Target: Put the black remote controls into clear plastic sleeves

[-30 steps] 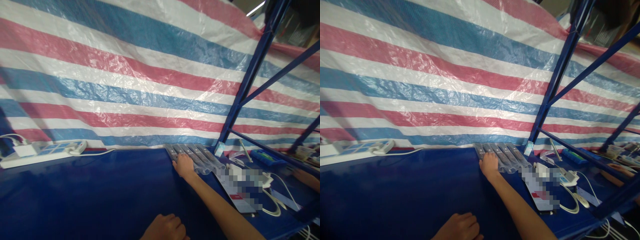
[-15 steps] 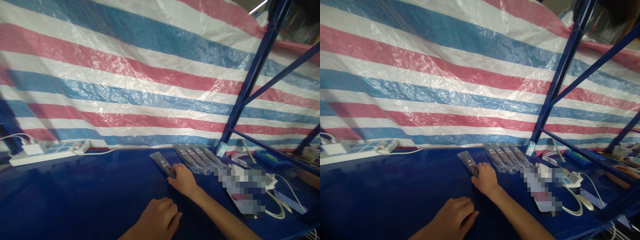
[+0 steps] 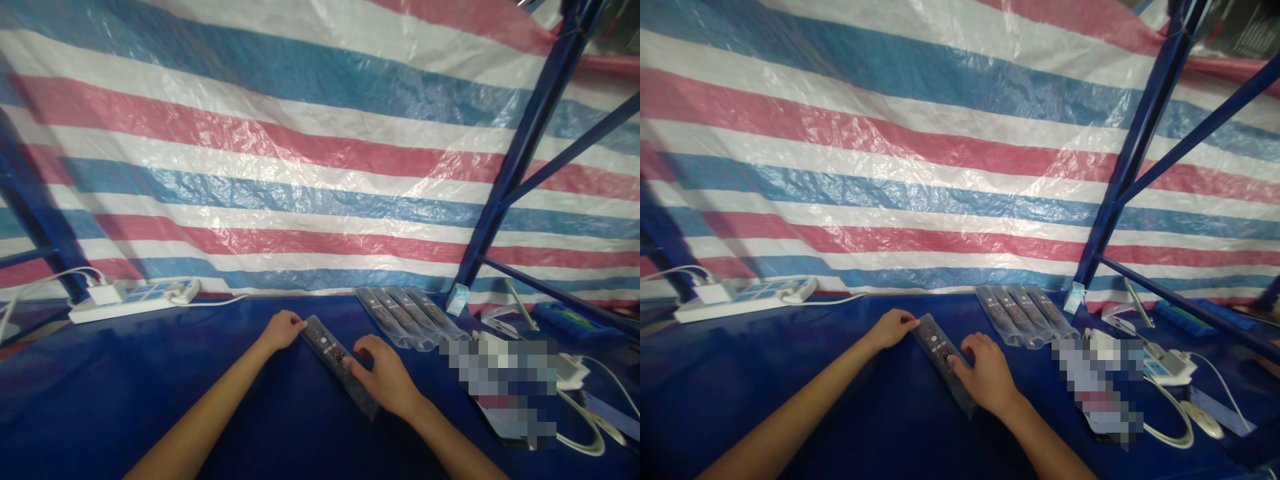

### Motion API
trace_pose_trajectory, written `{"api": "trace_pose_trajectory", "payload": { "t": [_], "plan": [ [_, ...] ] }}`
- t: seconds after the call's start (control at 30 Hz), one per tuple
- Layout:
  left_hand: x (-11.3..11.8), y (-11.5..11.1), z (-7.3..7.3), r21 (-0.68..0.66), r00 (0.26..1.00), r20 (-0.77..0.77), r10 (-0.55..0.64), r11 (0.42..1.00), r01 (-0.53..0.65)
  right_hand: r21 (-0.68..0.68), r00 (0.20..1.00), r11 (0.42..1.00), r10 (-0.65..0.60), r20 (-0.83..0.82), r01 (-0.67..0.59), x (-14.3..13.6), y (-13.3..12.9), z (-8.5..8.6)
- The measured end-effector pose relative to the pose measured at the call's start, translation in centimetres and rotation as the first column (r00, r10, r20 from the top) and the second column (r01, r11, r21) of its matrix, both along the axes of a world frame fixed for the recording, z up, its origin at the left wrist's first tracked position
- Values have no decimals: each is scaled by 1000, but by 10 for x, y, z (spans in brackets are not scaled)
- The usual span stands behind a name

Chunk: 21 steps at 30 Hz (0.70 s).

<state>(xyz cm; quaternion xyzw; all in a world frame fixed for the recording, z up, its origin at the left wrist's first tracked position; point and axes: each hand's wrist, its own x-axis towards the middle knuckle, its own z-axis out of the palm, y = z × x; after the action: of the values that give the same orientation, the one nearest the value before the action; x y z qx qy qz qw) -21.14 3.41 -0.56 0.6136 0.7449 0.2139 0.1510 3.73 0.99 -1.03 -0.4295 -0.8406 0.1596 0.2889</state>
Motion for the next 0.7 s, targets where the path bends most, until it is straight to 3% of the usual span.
{"api": "trace_pose_trajectory", "payload": {
  "t": [0.17, 0.43, 0.6, 0.7],
  "plan": [
    [2, 7, -2, -20, 999, 23, 41, 999, -41, 48, 996, 999, 13, -87, -9, 8, 10, -4],
    [1, 10, -1, 36, 996, 20, 92, 995, -93, 44, 998, 999, 7, -67, -4, 11, 8, 2],
    [7, 12, 3, -1, 997, 49, 68, 998, -68, 61, 998, 998, -1, -70, 5, 12, 10, 1],
    [14, 9, 11, 44, 998, 0, 62, 997, -61, 59, 996, 998, 9, -90, -4, 14, 13, 1]
  ]
}}
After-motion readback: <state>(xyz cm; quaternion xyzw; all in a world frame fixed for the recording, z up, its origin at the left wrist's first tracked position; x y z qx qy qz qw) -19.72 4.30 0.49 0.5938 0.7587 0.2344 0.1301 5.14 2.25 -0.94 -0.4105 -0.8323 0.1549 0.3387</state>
